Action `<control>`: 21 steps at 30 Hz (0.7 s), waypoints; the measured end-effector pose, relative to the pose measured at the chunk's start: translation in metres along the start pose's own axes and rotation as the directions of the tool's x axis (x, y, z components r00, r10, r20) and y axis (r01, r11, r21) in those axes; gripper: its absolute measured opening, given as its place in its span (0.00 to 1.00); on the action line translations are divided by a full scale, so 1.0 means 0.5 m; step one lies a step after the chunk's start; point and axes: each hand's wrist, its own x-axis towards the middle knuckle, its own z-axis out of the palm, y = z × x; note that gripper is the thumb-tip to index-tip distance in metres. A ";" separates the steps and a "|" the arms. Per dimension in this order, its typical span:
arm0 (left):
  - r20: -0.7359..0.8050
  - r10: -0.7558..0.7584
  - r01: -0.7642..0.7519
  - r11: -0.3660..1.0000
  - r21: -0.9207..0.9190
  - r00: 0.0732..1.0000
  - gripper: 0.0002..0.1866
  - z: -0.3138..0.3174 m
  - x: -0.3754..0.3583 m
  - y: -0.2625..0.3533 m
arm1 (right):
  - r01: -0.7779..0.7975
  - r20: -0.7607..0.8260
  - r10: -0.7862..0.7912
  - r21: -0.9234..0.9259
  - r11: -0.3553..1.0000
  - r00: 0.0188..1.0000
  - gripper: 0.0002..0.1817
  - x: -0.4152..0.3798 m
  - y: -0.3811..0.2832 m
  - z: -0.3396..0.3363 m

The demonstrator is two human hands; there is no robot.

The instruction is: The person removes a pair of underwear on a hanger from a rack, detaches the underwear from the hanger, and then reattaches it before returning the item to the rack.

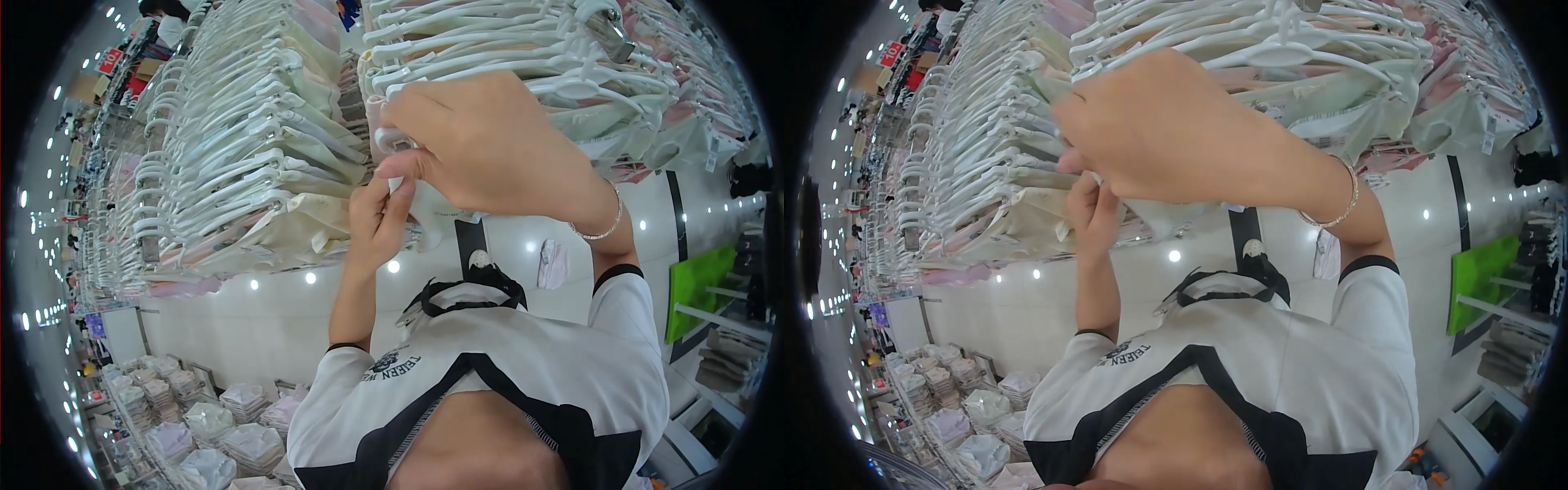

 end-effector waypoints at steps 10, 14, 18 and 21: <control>-0.080 0.335 -0.301 0.911 0.282 0.939 0.06 0.000 0.003 -0.012 | 0.149 -0.418 -0.188 -0.126 0.981 0.889 0.18 0.006 -0.017 0.014; -0.147 0.024 -0.017 0.999 0.047 0.989 0.08 -0.003 -0.027 0.000 | 0.141 -0.522 -0.208 -0.166 0.976 0.827 0.17 -0.038 -0.020 -0.023; -0.365 -0.044 0.051 0.999 0.010 0.930 0.09 -0.011 -0.042 -0.008 | -0.150 -0.828 0.180 0.118 0.982 0.531 0.14 -0.179 0.010 -0.023; -0.418 -0.085 0.074 0.996 -0.043 0.905 0.11 -0.007 -0.038 -0.008 | -0.521 -0.740 0.456 0.167 0.837 0.494 0.13 -0.282 0.058 -0.027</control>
